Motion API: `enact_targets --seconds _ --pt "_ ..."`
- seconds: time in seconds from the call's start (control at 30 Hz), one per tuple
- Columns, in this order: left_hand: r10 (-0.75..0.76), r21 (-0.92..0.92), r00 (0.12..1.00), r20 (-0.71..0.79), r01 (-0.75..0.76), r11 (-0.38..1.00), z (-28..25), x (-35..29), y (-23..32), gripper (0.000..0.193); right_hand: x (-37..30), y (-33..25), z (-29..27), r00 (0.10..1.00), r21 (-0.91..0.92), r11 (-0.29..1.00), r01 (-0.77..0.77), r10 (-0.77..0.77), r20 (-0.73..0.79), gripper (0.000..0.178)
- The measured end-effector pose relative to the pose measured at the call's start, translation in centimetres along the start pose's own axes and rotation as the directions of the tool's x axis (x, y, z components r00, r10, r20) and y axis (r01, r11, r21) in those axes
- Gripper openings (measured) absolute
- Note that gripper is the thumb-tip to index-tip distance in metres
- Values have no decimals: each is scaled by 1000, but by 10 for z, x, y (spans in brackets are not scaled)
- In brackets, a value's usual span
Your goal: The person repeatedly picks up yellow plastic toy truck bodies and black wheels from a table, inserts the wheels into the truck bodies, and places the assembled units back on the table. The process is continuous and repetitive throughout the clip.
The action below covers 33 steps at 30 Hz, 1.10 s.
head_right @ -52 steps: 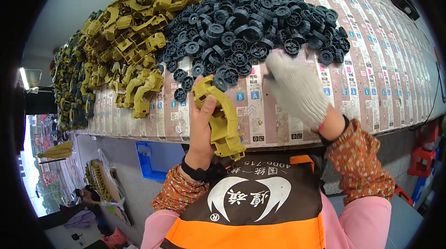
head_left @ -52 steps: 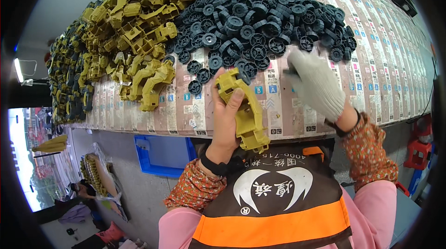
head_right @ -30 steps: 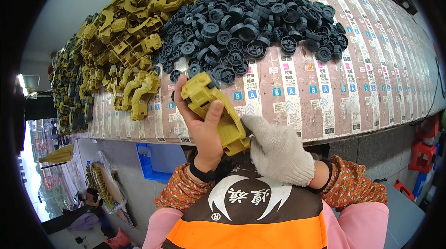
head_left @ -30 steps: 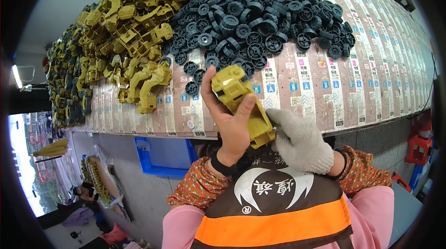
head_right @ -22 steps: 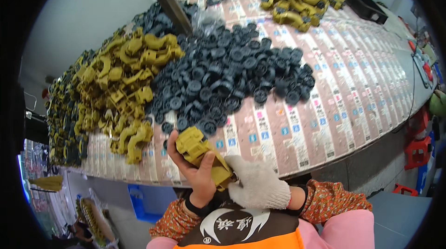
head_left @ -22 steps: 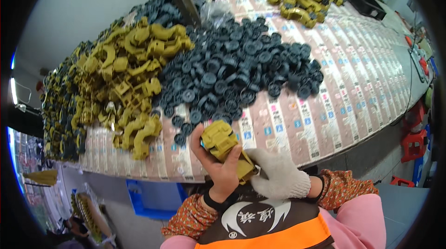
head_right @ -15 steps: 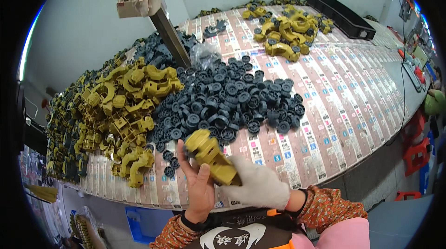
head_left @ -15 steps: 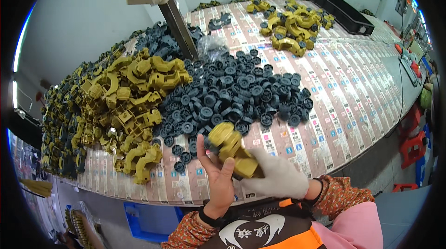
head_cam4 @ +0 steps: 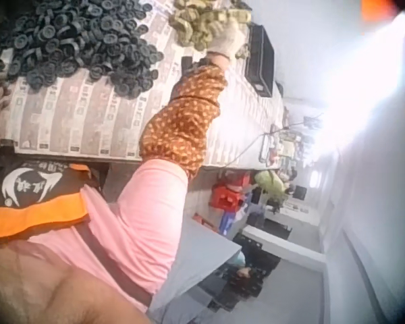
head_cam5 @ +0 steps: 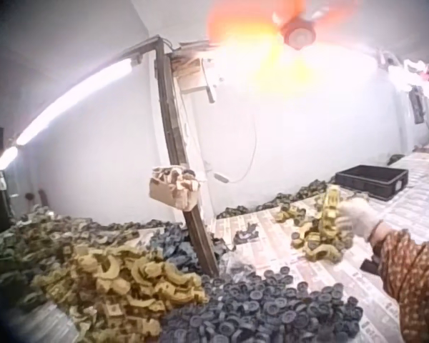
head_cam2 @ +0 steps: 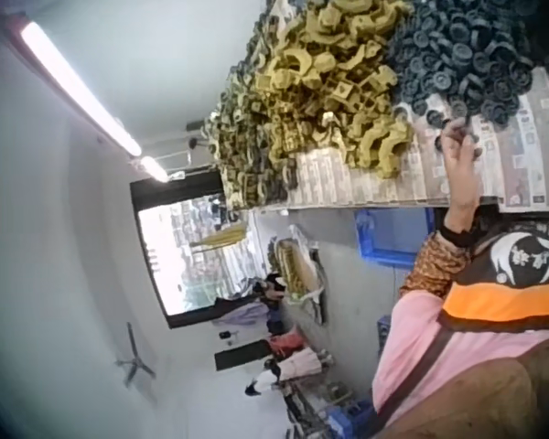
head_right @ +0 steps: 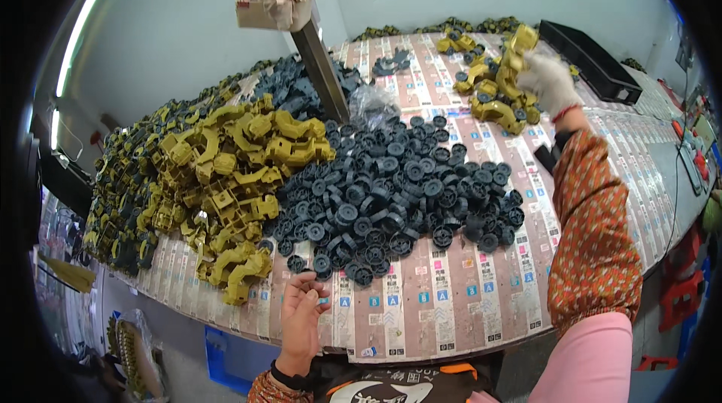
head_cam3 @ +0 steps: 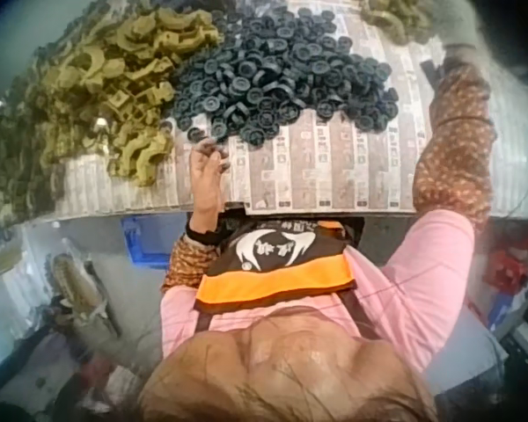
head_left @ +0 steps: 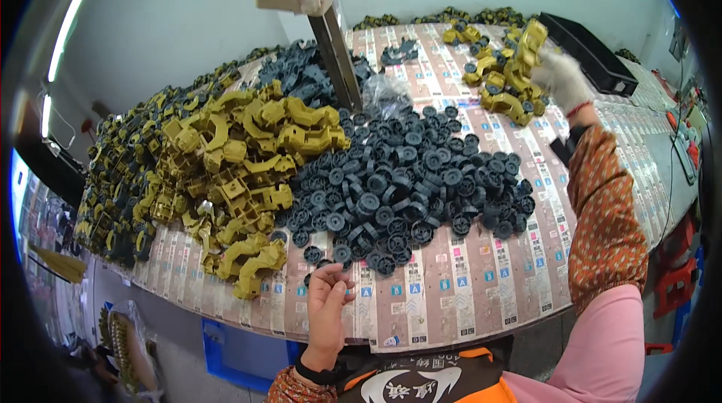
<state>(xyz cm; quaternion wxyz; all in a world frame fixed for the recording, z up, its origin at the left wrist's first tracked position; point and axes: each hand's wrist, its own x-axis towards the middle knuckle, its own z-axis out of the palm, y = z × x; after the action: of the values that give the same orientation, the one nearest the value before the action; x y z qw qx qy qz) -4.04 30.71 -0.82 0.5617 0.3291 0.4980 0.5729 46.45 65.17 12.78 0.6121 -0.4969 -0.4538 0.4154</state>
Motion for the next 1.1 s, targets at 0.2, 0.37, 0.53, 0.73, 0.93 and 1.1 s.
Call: enact_targets --seconds 0.2,0.37,0.53,0.73,0.93,1.1 --pt "7 62 998 -67 -3 998 -18 -3 -12 31 -66 -1 60 999 -313 949 -37 46 19 48" --pt "-4 120 999 -37 8 993 -21 12 -15 30 -132 65 64 956 -778 603 174 84 279 26" --pt "84 142 996 -23 -80 987 -18 28 13 29 -163 80 114 826 -760 327 562 -178 535 28" --pt "227 227 973 -49 -211 951 -25 38 47 26 -155 92 130 818 -806 186 562 22 575 25" --pt "337 404 934 119 -356 843 -24 112 55 21 -192 91 128 758 -748 125 652 -110 643 18" --pt "543 848 757 364 -511 144 -4 205 73 31 -227 52 124 828 -787 272 554 -283 485 16"
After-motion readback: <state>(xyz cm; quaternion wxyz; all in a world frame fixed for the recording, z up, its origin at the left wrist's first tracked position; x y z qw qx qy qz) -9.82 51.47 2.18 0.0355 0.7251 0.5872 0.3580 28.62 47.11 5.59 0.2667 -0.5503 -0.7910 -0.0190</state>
